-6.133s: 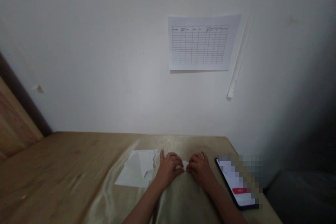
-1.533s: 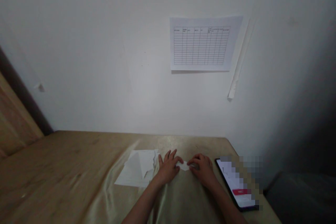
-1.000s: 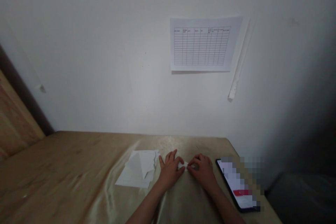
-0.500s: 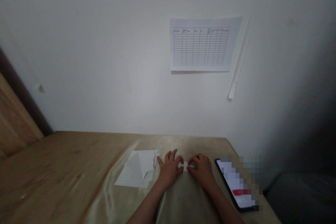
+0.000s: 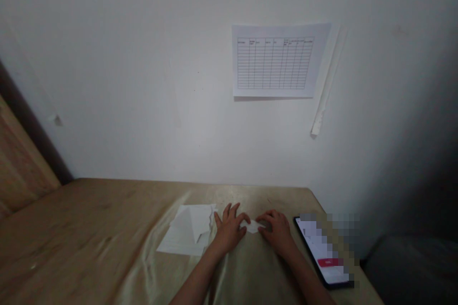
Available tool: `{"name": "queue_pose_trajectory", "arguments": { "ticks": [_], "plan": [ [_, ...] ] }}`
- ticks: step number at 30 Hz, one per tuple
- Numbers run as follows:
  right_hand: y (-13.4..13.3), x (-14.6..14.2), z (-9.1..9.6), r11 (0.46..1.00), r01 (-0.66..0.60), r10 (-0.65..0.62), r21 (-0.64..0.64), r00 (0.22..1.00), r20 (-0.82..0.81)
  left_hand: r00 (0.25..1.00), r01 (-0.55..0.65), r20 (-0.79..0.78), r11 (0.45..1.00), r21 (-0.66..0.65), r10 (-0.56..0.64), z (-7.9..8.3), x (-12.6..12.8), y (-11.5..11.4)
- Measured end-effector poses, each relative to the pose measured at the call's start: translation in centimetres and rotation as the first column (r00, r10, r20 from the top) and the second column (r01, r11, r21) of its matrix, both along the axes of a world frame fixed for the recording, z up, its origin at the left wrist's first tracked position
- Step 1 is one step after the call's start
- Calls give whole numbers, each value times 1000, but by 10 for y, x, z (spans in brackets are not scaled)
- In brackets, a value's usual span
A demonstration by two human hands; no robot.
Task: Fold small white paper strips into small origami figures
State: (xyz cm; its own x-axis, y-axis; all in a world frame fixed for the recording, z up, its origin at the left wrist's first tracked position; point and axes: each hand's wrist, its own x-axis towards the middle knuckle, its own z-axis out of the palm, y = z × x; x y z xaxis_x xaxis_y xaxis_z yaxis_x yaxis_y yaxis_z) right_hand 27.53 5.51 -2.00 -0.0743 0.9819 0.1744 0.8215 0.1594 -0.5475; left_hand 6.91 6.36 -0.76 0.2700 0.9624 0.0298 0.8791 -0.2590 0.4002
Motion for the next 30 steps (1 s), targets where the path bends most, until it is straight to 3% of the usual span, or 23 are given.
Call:
{"name": "queue_pose_trajectory", "arguments": {
  "ticks": [9,17,25,30],
  "plan": [
    [-1,-1,-3,999,6,-7,36,1000,5,1000,8,9,999,38,-8,13,0,-9],
    [-2,-2,-3,997,35,-34,72,999,-10,997,29,60,985,171,-40,12,1,-7],
    [-3,-2,-2,997,27,-26,74,1000,-18,998,31,58,991,130,-39,16,0,-8],
    [-8,-5,5,998,-59,62,36,996,-65,998,-1,57,992,126,-7,13,1,-9]
  ]
}}
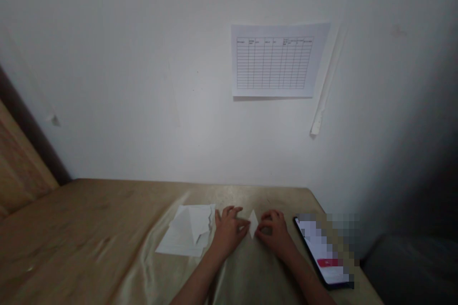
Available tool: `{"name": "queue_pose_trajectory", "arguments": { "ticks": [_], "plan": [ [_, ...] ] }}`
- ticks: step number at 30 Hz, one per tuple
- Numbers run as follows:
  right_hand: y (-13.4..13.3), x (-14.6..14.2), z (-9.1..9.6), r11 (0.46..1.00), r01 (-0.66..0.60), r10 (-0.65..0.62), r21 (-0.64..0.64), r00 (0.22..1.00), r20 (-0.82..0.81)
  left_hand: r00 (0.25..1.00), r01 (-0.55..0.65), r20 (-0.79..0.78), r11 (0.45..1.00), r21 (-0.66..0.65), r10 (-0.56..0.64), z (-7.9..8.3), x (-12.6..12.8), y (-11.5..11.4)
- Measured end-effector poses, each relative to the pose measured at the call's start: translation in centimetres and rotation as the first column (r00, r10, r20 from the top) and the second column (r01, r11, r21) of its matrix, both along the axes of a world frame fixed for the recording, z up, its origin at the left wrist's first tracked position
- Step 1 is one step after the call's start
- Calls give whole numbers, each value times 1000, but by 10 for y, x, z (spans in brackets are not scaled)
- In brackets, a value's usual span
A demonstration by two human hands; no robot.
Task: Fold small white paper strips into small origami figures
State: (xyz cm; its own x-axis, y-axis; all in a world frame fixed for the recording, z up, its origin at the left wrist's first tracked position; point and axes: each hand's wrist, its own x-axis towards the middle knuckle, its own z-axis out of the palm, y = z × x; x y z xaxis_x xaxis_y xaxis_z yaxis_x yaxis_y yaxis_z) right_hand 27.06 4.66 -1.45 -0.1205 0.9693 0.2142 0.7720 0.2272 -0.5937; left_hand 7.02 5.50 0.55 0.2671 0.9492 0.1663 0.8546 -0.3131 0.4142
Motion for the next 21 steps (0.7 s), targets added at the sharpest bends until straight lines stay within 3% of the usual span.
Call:
{"name": "queue_pose_trajectory", "arguments": {
  "ticks": [4,12,21],
  "plan": [
    [-1,-2,2,998,-54,53,-14,998,-34,1000,-1,10,1000,-1,1,-2,2,-1],
    [0,3,5,994,52,-50,95,998,-26,999,47,-16,999,-6,-47,-3,2,-2],
    [4,5,2,998,-41,41,43,999,9,998,49,-36,999,-19,-50,-3,0,-2]
  ]
}}
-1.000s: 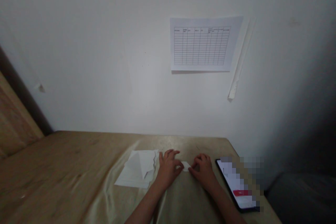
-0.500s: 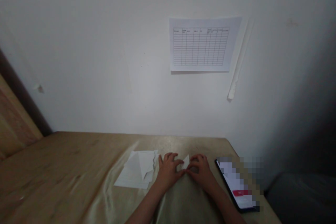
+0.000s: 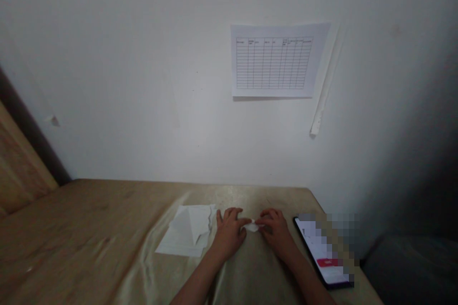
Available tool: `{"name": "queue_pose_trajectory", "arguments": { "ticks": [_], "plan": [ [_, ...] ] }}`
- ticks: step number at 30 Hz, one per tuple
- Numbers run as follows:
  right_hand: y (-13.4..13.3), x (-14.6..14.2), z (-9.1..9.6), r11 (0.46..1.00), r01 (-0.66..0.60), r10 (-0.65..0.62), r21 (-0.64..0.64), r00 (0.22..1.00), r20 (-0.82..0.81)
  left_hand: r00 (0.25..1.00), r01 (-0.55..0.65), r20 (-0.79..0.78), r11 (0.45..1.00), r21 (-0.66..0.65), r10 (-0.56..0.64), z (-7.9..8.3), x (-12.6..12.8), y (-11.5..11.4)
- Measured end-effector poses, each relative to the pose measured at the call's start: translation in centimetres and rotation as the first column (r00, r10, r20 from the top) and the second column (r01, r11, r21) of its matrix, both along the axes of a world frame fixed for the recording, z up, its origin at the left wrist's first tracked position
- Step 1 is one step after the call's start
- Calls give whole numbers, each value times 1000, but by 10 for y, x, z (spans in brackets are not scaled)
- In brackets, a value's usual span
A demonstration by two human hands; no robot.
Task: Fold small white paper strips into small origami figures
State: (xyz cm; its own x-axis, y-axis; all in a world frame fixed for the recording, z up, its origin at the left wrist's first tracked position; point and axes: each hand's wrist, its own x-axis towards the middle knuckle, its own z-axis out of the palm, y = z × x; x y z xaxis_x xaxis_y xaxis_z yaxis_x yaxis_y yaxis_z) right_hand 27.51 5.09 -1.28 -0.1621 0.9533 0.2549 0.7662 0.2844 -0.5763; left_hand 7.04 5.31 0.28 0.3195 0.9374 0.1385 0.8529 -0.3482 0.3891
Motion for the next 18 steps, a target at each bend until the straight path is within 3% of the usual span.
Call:
{"name": "queue_pose_trajectory", "arguments": {
  "ticks": [18],
  "plan": [
    [-1,-3,-2,999,-53,53,-6,999,-13,999,37,30,997,65,-39,-4,1,6]
  ]
}}
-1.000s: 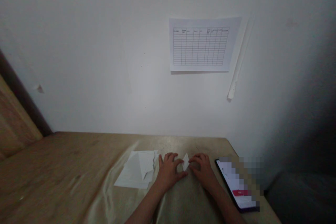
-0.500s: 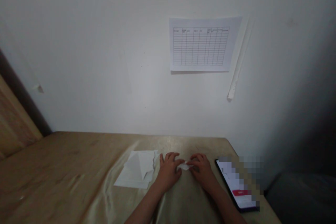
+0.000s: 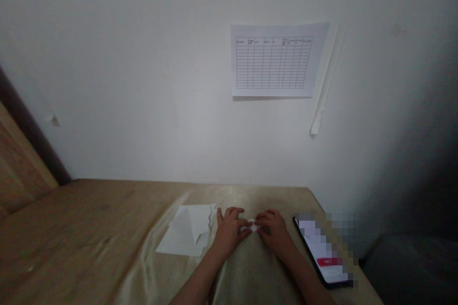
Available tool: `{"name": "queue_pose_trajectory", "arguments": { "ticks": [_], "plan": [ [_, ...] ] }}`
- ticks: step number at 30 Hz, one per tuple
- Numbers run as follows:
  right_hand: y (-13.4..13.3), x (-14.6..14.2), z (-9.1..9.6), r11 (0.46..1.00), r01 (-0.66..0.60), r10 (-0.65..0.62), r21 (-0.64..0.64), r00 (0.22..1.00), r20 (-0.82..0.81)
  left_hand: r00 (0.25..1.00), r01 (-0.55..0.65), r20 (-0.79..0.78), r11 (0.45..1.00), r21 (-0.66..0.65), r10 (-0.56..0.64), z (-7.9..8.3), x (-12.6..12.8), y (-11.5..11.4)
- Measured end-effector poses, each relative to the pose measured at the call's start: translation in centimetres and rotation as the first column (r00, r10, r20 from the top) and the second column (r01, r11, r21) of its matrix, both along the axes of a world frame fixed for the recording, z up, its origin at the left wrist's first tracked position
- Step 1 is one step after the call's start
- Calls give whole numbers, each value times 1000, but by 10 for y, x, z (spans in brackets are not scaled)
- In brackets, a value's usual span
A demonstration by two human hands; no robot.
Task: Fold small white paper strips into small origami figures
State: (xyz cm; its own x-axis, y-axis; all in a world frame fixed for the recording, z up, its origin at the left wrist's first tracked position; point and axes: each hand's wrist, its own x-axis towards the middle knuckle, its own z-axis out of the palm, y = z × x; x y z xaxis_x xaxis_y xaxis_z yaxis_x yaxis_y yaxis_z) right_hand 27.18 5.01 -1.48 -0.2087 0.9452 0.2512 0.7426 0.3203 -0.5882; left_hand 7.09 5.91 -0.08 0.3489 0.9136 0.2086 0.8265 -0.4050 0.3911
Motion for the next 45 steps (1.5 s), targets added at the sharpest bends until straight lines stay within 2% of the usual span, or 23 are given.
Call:
{"name": "queue_pose_trajectory", "arguments": {
  "ticks": [6,15,28,37,45],
  "plan": [
    [1,2,-1,999,-47,47,-15,999,24,999,19,49,999,39,-21,-1,3,1],
    [3,1,-4,999,-32,32,8,999,37,985,97,138,995,29,-101,-8,1,8],
    [4,2,-5,999,-29,28,22,998,53,983,113,138,992,61,-121,-9,2,7],
    [6,2,-9,998,-24,21,59,998,64,983,85,158,995,56,-93,-4,3,3],
    [2,-3,-4,1000,-6,5,22,999,42,984,72,156,996,57,-80,-1,5,1]
  ]
}}
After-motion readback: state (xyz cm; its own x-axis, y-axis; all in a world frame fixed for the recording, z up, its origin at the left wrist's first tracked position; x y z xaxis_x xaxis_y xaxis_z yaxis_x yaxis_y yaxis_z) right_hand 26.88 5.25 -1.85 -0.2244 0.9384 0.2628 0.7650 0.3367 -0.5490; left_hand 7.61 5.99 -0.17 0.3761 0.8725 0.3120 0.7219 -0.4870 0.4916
